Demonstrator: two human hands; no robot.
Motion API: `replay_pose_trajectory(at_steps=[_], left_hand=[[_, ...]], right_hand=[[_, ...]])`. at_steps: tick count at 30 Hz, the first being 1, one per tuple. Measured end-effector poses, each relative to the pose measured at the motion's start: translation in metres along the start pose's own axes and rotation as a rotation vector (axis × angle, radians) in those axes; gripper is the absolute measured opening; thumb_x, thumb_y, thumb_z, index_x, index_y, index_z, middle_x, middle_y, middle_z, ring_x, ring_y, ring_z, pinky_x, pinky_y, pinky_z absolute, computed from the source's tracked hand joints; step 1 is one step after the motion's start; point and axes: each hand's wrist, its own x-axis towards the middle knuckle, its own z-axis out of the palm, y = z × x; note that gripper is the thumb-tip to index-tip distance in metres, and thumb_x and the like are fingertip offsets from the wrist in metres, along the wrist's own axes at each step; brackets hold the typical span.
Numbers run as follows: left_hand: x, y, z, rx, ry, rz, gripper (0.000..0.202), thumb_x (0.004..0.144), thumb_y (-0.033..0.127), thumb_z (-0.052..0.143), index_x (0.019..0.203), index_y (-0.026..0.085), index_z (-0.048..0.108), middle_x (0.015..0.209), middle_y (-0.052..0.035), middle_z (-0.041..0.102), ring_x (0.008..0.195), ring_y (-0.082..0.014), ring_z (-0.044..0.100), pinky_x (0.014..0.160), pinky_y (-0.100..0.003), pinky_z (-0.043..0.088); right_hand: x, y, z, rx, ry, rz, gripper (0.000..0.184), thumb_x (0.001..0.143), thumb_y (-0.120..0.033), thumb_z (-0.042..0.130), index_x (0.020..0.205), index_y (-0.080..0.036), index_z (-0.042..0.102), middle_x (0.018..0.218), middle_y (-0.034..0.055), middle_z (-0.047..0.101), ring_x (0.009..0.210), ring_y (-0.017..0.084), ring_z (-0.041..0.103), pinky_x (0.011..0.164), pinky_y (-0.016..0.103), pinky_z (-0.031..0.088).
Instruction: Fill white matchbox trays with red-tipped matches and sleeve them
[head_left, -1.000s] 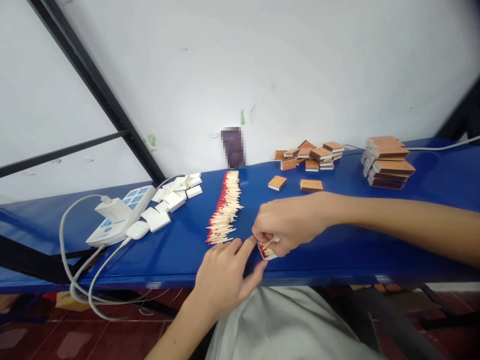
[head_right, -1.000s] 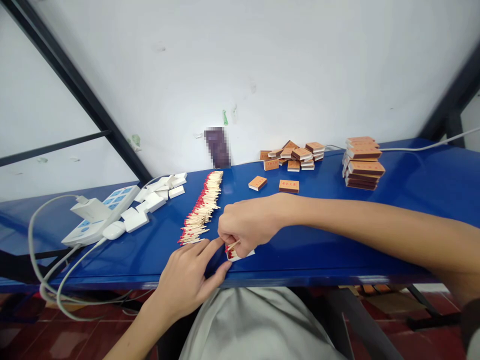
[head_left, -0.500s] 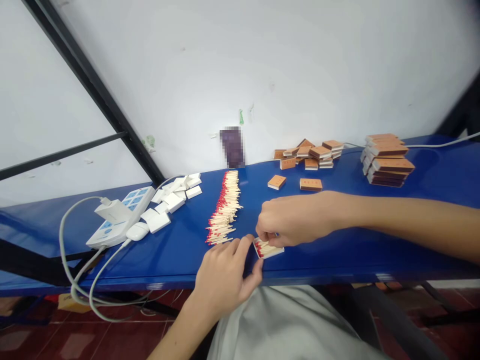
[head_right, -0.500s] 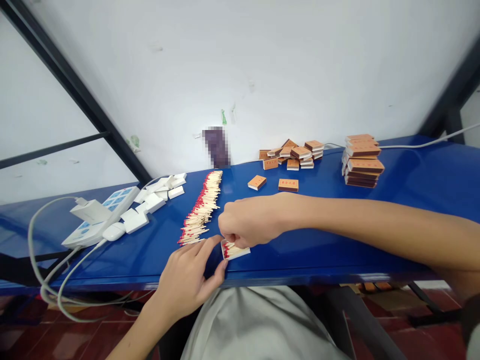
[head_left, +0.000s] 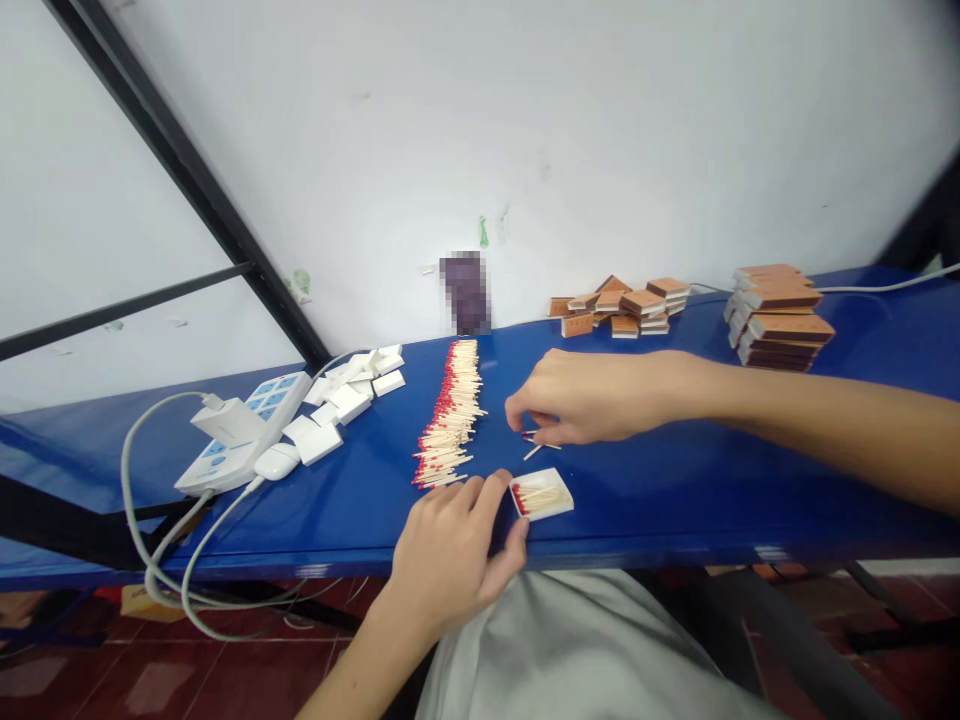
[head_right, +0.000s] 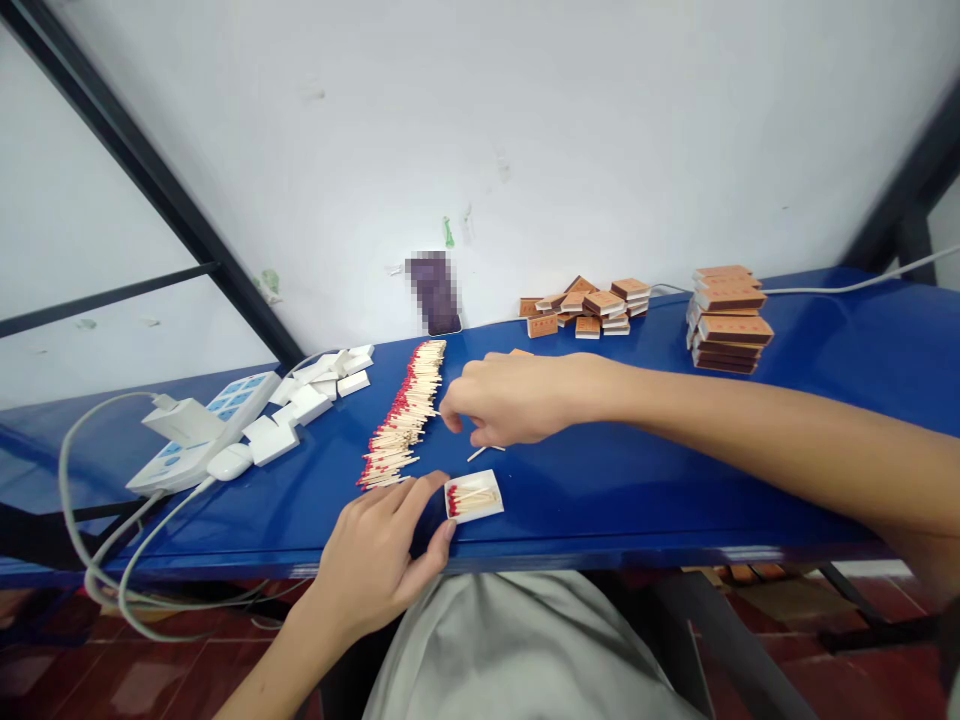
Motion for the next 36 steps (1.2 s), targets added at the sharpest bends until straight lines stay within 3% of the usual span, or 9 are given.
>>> replay_pose_trajectory(at_steps=[5,11,19,25,28,32,36], left_hand=[[0.0,-0.001,0.001,0.023,0.021,0.006,0.032,0.096,0.038,0.044,0.121,0.02,0.052,0.094,-0.0059,0.072,0.076,-0.0268,0.069,0.065,-0.038,0.053],[0.0,0.0,0.0,0.024,0.021,0.001,0.031,0.095,0.037,0.046,0.12,0.021,0.052,0.092,-0.0053,0.071,0.075,-0.0273,0.069,0.063,-0.04,0.053],[-0.001,-0.001,0.003,0.033,0.038,0.008,0.032,0.095,0.038,0.047,0.121,0.02,0.051,0.092,-0.0052,0.071,0.074,-0.0274,0.069,0.063,-0.041,0.054],[-0.001,-0.001,0.002,0.034,0.041,0.019,0.032,0.095,0.038,0.046,0.12,0.019,0.052,0.094,-0.0063,0.071,0.075,-0.0266,0.069,0.064,-0.04,0.054],[-0.001,-0.001,0.002,0.037,0.042,0.024,0.031,0.096,0.038,0.045,0.119,0.019,0.053,0.093,-0.0062,0.071,0.074,-0.0265,0.069,0.063,-0.04,0.054],[0.0,-0.001,0.003,0.027,0.039,0.023,0.032,0.095,0.037,0.045,0.119,0.018,0.054,0.093,-0.0065,0.071,0.075,-0.0269,0.068,0.064,-0.041,0.055],[0.0,-0.001,0.002,0.016,0.027,0.022,0.03,0.095,0.037,0.046,0.118,0.019,0.054,0.091,-0.0053,0.071,0.074,-0.0274,0.068,0.063,-0.042,0.054]], right_hand=[[0.011,0.012,0.01,0.033,-0.124,-0.025,0.02,0.086,-0.028,0.063,0.103,-0.02,0.07,0.08,0.0042,0.066,0.075,0.018,0.055,0.06,0.027,0.032],[0.018,0.006,0.02,0.109,-0.168,-0.091,0.019,0.084,-0.012,0.054,0.091,-0.014,0.071,0.076,0.0027,0.064,0.062,0.012,0.049,0.059,0.024,0.034],[0.008,0.012,0.006,0.063,0.007,-0.093,0.012,0.084,-0.016,0.056,0.088,-0.016,0.067,0.094,0.0063,0.067,0.084,0.018,0.055,0.067,0.026,0.036],[0.004,0.013,-0.003,0.128,0.059,-0.229,0.019,0.085,-0.008,0.051,0.09,-0.016,0.068,0.079,0.0025,0.066,0.069,0.013,0.054,0.064,0.024,0.036],[0.005,0.014,-0.004,0.099,0.065,-0.257,0.028,0.085,-0.004,0.048,0.092,-0.015,0.072,0.086,0.005,0.069,0.077,0.015,0.058,0.07,0.025,0.04],[0.008,0.019,0.0,0.083,0.062,-0.207,0.032,0.085,-0.006,0.05,0.104,-0.014,0.075,0.102,0.0083,0.073,0.092,0.019,0.063,0.08,0.026,0.043],[0.011,0.023,0.004,0.031,0.035,-0.132,0.027,0.086,-0.014,0.056,0.104,-0.016,0.075,0.1,0.0075,0.074,0.09,0.02,0.063,0.073,0.027,0.041]])
